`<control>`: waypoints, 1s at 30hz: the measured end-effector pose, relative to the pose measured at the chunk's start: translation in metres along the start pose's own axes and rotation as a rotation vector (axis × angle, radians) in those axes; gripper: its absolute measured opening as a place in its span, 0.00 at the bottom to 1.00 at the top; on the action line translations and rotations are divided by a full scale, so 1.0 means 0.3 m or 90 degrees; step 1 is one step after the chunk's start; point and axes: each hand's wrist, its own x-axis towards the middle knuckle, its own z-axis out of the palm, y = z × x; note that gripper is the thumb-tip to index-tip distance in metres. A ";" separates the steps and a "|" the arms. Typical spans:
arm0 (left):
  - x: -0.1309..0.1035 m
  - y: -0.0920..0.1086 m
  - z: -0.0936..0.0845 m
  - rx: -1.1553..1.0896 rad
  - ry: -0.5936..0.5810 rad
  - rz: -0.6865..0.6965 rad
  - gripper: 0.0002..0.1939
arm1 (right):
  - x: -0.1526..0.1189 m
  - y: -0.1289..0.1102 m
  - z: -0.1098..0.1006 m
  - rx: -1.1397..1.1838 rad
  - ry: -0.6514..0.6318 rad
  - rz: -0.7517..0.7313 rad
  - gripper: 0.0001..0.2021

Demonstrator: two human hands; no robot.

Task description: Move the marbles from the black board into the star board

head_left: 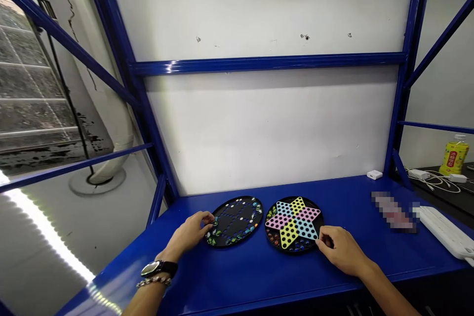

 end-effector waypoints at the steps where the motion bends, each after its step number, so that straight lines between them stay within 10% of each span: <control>1: 0.003 0.011 -0.002 0.014 0.005 -0.005 0.17 | -0.001 -0.001 -0.001 0.000 -0.002 0.001 0.14; 11: -0.003 0.064 -0.054 0.005 0.031 -0.015 0.17 | 0.002 -0.004 -0.005 0.004 -0.010 0.003 0.14; 23: -0.194 0.614 0.004 -0.180 -0.056 0.319 0.12 | 0.006 0.005 0.002 -0.009 0.003 -0.003 0.14; 30: -0.151 0.562 -0.009 -0.165 -0.011 0.310 0.16 | 0.006 0.003 -0.002 -0.002 0.000 -0.003 0.14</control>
